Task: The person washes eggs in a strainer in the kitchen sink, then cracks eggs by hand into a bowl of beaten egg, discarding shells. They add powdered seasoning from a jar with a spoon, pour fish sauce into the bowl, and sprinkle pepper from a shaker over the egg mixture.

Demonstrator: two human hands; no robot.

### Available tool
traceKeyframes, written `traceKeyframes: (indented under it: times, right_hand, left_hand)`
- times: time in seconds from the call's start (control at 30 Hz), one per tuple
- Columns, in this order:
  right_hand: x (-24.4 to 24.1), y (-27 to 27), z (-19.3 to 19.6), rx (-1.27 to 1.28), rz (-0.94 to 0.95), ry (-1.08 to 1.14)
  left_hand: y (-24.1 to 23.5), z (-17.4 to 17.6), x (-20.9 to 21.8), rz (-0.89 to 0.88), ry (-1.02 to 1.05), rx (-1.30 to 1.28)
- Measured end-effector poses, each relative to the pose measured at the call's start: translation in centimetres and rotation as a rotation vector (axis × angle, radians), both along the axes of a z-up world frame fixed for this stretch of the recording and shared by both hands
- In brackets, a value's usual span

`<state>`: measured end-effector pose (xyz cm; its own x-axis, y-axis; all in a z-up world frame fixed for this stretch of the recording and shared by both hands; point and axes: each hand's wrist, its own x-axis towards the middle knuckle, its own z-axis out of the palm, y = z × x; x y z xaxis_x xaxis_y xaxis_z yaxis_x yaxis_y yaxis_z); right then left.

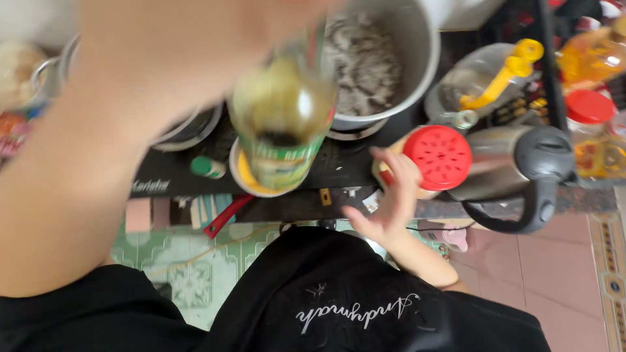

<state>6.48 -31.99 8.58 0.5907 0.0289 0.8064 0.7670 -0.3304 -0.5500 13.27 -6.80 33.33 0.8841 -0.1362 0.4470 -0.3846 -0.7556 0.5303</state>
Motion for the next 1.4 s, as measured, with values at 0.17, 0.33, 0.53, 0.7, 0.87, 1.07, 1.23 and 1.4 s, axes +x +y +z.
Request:
traceKeyframes:
  times: [0.17,0.33,0.53,0.7,0.87,1.07,1.23,1.4]
  right_hand:
    - [0.6,8.5,0.1,-0.284,0.604,0.398]
    - [-2.9,14.1,-1.1,-0.321,0.794,0.567]
    - [-5.1,16.0,-5.8,-0.075,1.006,0.958]
    - [-6.5,15.7,-11.4,0.143,1.07,1.22]
    - [-7.3,16.2,-13.8,0.077,1.002,1.189]
    - [-9.4,17.3,-12.8,0.001,0.97,1.101]
    - [-8.7,17.8,-11.6,-0.278,0.977,0.78]
    - [-7.0,14.1,-14.4,-0.32,1.124,1.042]
  left_hand:
    - [5.3,-0.8,-6.8,-0.011,-0.002,0.056]
    - [9.1,-8.1,-10.0,0.099,-0.017,0.052]
    - [11.7,-11.9,-12.1,0.147,0.232,0.008]
    - [12.7,-17.4,-19.1,0.123,0.124,0.093]
    - [10.9,-26.9,-22.7,0.113,0.532,-0.507]
    - [10.0,-27.8,-22.9,0.233,0.739,-0.594]
    - [11.4,-27.6,-24.4,0.288,0.636,-0.497]
    - [13.4,-25.1,-24.6,0.347,0.779,-0.301]
